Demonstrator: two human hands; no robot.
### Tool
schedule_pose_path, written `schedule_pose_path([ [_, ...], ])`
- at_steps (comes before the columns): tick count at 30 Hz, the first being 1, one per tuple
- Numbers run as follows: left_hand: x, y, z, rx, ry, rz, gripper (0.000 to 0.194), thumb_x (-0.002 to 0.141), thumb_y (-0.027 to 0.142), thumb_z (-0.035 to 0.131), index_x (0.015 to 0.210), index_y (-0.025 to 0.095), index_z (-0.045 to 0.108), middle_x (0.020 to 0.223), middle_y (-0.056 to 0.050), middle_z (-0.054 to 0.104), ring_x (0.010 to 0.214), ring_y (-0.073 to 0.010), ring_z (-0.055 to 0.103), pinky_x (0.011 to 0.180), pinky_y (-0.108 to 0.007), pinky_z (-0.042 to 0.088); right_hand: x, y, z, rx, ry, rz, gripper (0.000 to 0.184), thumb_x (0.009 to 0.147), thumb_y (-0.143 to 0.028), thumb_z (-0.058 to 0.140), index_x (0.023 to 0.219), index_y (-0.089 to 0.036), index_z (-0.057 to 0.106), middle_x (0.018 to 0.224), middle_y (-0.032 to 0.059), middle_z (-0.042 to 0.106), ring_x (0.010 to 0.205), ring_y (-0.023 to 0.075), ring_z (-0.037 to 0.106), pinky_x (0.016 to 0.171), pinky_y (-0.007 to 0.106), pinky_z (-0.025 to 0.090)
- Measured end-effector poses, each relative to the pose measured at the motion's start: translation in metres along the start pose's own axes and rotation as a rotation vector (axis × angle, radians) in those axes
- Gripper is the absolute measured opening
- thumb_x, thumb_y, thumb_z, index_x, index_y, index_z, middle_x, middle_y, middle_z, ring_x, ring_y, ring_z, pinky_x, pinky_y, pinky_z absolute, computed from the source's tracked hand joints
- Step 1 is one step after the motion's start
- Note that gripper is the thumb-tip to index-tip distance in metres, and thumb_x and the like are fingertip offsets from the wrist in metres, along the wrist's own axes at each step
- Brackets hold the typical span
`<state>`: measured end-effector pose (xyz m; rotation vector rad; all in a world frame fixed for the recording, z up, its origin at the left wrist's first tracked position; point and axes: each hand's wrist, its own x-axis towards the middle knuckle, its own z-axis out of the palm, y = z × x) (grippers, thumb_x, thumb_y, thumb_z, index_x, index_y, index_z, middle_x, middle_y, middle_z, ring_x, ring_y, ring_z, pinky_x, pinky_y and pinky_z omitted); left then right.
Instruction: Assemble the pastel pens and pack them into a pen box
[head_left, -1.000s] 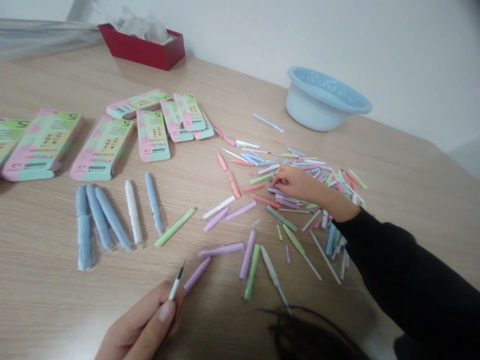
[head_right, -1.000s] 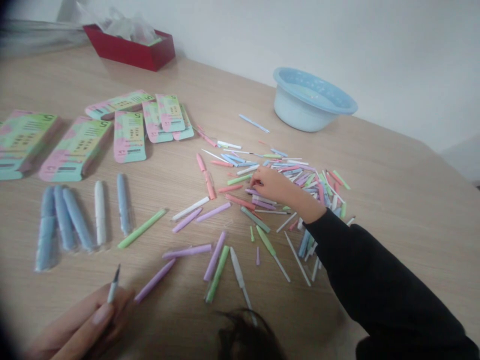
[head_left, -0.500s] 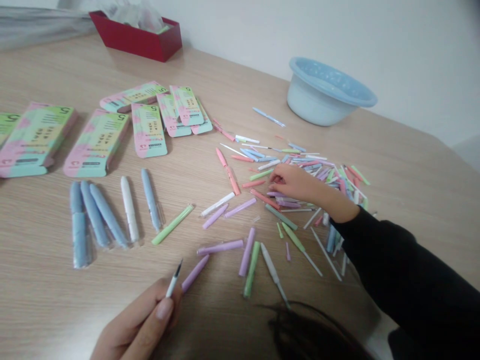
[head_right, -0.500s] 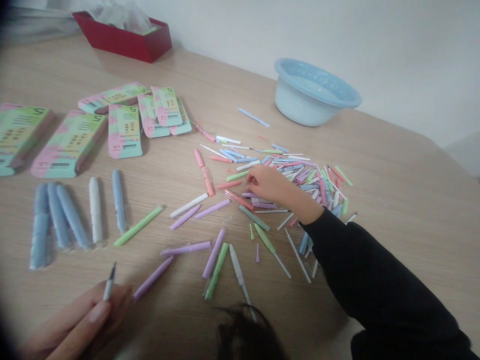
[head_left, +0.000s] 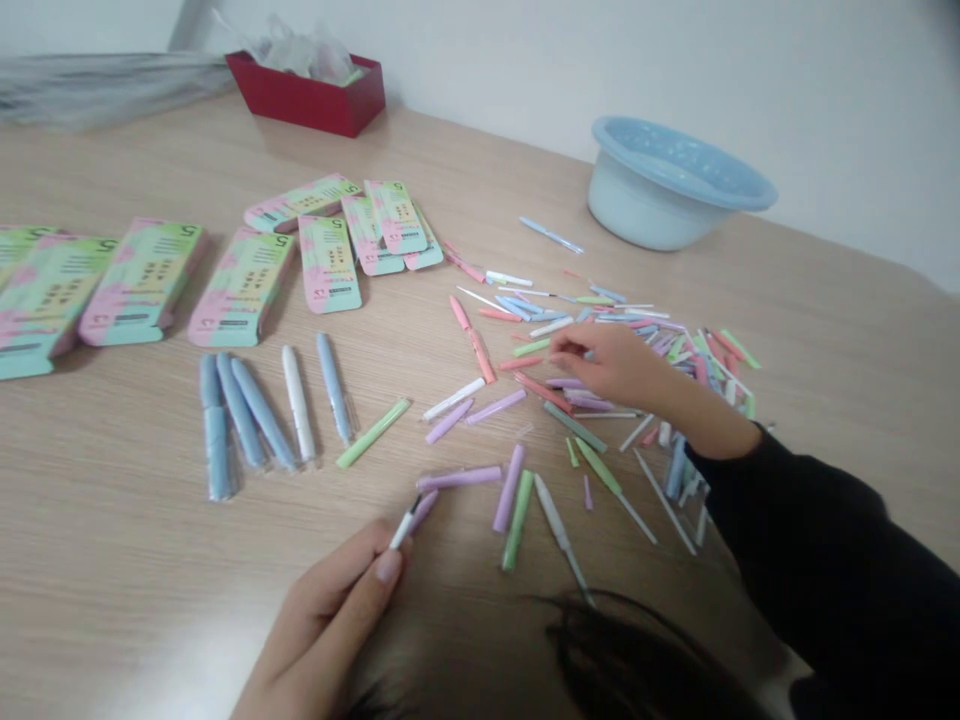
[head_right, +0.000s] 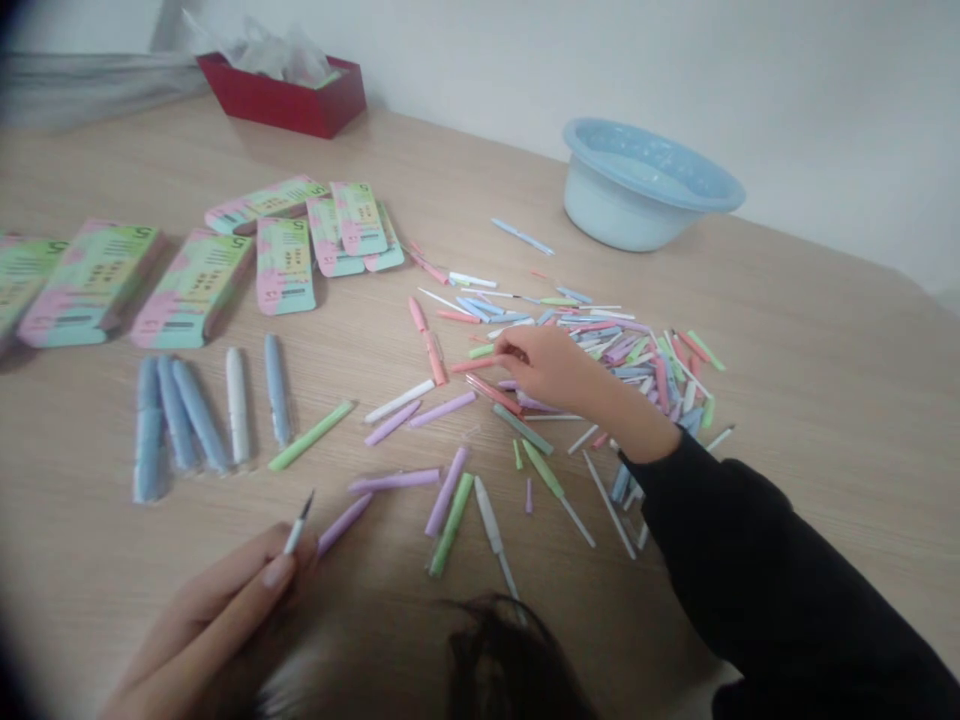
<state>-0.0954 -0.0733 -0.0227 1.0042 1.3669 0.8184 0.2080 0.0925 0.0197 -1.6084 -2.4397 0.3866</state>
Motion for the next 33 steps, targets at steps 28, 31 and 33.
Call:
schedule_pose_path([
  [28, -0.042, 0.028, 0.043, 0.206, -0.530, 0.281, 0.035, 0.106, 0.036, 0.046, 0.076, 0.019, 0.052, 0.072, 0.005, 0.045, 0.069, -0.0113, 0.042, 0.063, -0.024, 0.034, -0.161, -0.116, -0.033, 0.532, 0.154, -0.004, 0.004, 0.087, -0.027, 0.076, 0.083, -0.026, 0.074, 0.076, -0.0064, 0.073, 0.071, 0.0097, 0.065, 0.067, 0.020, 0.049],
  [31, -0.044, 0.029, 0.043, 0.195, -0.531, 0.287, 0.035, 0.106, 0.034, 0.046, 0.074, 0.019, 0.051, 0.070, 0.005, 0.044, 0.067, -0.0111, 0.042, 0.063, -0.025, 0.035, -0.163, -0.118, -0.036, 0.472, 0.193, -0.007, 0.004, 0.086, -0.025, 0.076, 0.083, -0.027, 0.075, 0.074, -0.0077, 0.072, 0.068, 0.0089, 0.064, 0.064, 0.020, 0.047],
  [33, -0.045, 0.029, 0.043, 0.186, -0.538, 0.293, 0.036, 0.105, 0.034, 0.046, 0.073, 0.019, 0.051, 0.070, 0.005, 0.044, 0.067, -0.0109, 0.042, 0.064, -0.025, 0.035, -0.163, -0.118, -0.037, 0.429, 0.207, -0.008, 0.006, 0.086, -0.023, 0.076, 0.082, -0.027, 0.075, 0.073, -0.0074, 0.072, 0.067, 0.0093, 0.064, 0.062, 0.020, 0.046],
])
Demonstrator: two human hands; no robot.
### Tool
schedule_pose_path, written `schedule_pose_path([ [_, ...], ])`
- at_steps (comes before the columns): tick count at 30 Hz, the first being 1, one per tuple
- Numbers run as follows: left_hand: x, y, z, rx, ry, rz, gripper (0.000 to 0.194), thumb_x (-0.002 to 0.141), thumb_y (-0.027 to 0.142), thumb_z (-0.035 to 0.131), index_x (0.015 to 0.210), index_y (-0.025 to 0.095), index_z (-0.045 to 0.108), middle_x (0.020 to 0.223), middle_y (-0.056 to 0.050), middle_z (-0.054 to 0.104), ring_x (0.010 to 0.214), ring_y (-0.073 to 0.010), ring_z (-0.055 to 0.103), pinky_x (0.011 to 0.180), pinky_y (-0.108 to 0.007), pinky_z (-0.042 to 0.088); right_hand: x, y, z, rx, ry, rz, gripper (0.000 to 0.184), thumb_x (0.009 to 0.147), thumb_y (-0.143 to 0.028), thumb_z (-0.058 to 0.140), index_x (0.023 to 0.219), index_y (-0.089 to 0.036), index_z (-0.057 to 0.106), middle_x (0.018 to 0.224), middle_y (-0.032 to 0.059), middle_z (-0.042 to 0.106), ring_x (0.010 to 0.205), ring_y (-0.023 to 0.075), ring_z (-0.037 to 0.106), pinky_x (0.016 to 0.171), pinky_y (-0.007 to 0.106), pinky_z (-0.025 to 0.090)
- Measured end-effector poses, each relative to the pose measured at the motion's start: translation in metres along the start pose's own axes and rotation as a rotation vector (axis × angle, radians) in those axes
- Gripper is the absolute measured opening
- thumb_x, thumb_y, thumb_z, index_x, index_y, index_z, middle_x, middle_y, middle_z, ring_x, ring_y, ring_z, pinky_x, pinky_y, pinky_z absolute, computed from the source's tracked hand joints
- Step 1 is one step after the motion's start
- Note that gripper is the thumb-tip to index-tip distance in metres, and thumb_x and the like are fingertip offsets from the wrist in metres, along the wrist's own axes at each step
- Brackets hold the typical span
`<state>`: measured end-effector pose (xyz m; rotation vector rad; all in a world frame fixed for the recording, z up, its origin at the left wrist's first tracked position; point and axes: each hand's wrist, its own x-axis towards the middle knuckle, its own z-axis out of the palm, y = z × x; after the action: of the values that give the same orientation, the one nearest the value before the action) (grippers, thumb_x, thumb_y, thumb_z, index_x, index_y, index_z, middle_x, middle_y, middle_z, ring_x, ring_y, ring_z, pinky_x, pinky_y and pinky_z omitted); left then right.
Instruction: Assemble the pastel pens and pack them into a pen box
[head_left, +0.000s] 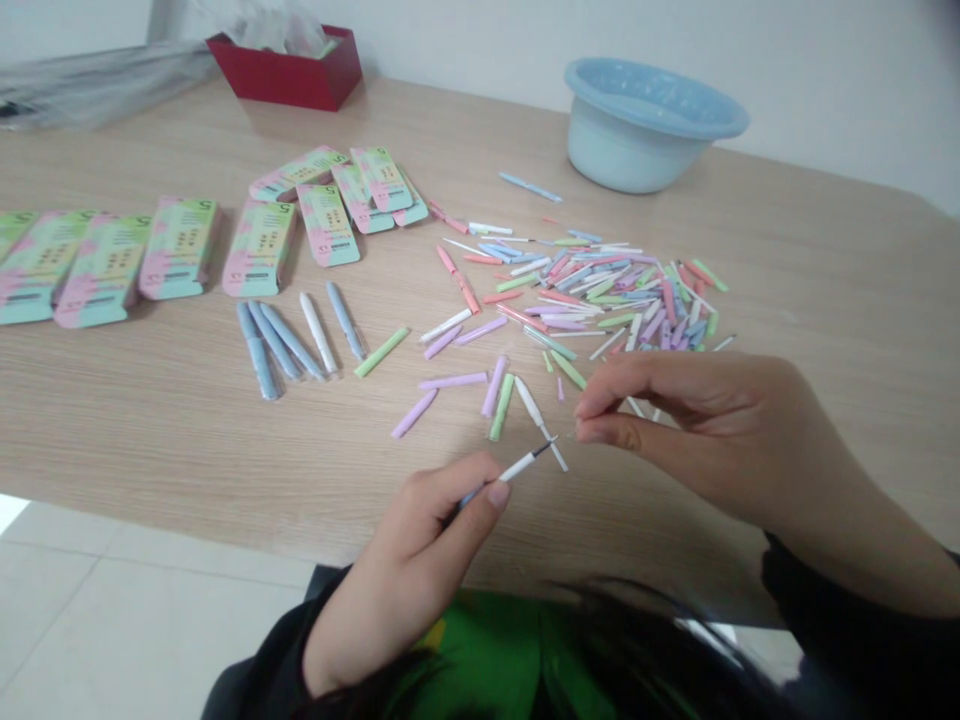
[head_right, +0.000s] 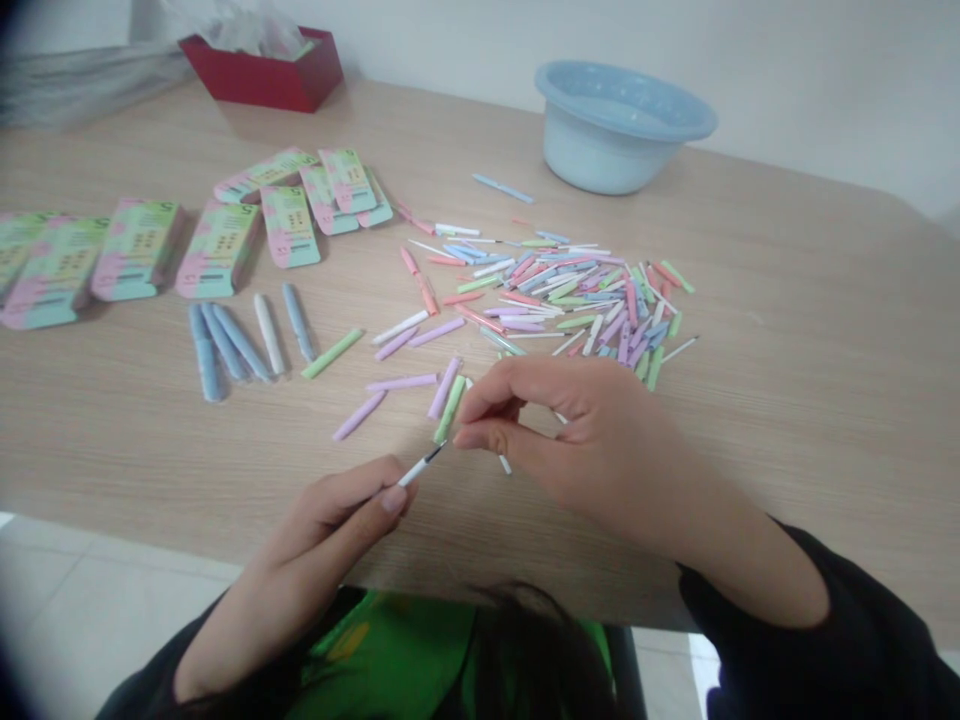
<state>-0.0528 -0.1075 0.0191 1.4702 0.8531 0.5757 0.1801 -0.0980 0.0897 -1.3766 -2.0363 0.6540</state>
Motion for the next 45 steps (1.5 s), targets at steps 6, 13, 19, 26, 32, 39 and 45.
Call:
schedule_pose_path([
  [6, -0.001, -0.003, 0.000, -0.007, 0.003, 0.011, 0.034, 0.106, 0.034, 0.046, 0.076, 0.019, 0.053, 0.072, 0.005, 0.047, 0.068, -0.0104, 0.043, 0.065, -0.024, 0.036, 0.003, 0.001, 0.004, -0.028, -0.075, -0.026, 0.006, 0.090, -0.026, 0.072, 0.086, -0.028, 0.075, 0.078, -0.0071, 0.074, 0.072, 0.0103, 0.067, 0.066, 0.021, 0.048],
  [13, 0.003, -0.004, 0.000, 0.063, -0.007, 0.024, 0.034, 0.105, 0.034, 0.047, 0.076, 0.019, 0.054, 0.069, 0.005, 0.047, 0.067, -0.0107, 0.044, 0.064, -0.025, 0.036, 0.003, 0.004, 0.014, 0.089, -0.147, -0.012, 0.007, 0.087, -0.023, 0.075, 0.080, -0.024, 0.074, 0.076, -0.0063, 0.074, 0.071, 0.0082, 0.066, 0.066, 0.019, 0.048],
  [19, 0.010, -0.015, -0.001, -0.022, -0.007, 0.125, 0.034, 0.105, 0.029, 0.047, 0.072, 0.019, 0.048, 0.067, 0.006, 0.039, 0.064, -0.0101, 0.039, 0.061, -0.024, 0.033, 0.007, 0.014, 0.031, 0.512, -0.085, 0.205, 0.011, 0.073, -0.021, 0.088, 0.074, -0.023, 0.077, 0.067, -0.0039, 0.072, 0.060, 0.0096, 0.063, 0.054, 0.020, 0.046],
  [26, 0.015, -0.023, -0.002, -0.024, 0.030, 0.138, 0.032, 0.104, 0.031, 0.047, 0.076, 0.019, 0.053, 0.069, 0.004, 0.043, 0.067, -0.0114, 0.041, 0.062, -0.026, 0.033, 0.012, 0.023, 0.053, 0.872, -0.052, 0.262, 0.026, 0.065, -0.017, 0.092, 0.086, -0.022, 0.076, 0.070, -0.0039, 0.069, 0.061, 0.0088, 0.061, 0.055, 0.020, 0.048],
  [32, 0.011, -0.033, -0.020, -0.041, 0.169, 0.107, 0.036, 0.104, 0.034, 0.049, 0.071, 0.018, 0.051, 0.070, 0.003, 0.042, 0.067, -0.0131, 0.040, 0.062, -0.028, 0.032, 0.018, 0.052, 0.036, 0.479, 0.029, 0.217, 0.030, 0.079, -0.029, 0.081, 0.106, -0.022, 0.071, 0.076, -0.0013, 0.070, 0.069, 0.0143, 0.065, 0.064, 0.026, 0.050],
  [39, 0.013, -0.045, -0.035, -0.284, 0.286, -0.002, 0.043, 0.100, 0.049, 0.054, 0.070, 0.019, 0.048, 0.064, 0.004, 0.032, 0.058, -0.0128, 0.028, 0.053, -0.029, 0.022, 0.029, 0.116, 0.003, -0.278, 0.018, 0.304, 0.022, 0.090, -0.030, 0.057, 0.094, -0.016, 0.073, 0.077, 0.0055, 0.074, 0.064, 0.0177, 0.062, 0.062, 0.031, 0.046],
  [45, 0.020, -0.043, -0.017, -0.341, 0.188, -0.065, 0.044, 0.101, 0.046, 0.055, 0.068, 0.018, 0.047, 0.066, 0.004, 0.035, 0.060, -0.0122, 0.029, 0.055, -0.029, 0.024, 0.056, 0.129, 0.010, -0.425, -0.121, 0.241, 0.022, 0.089, -0.026, 0.055, 0.094, -0.016, 0.074, 0.090, 0.0085, 0.076, 0.074, 0.0192, 0.066, 0.070, 0.031, 0.046],
])
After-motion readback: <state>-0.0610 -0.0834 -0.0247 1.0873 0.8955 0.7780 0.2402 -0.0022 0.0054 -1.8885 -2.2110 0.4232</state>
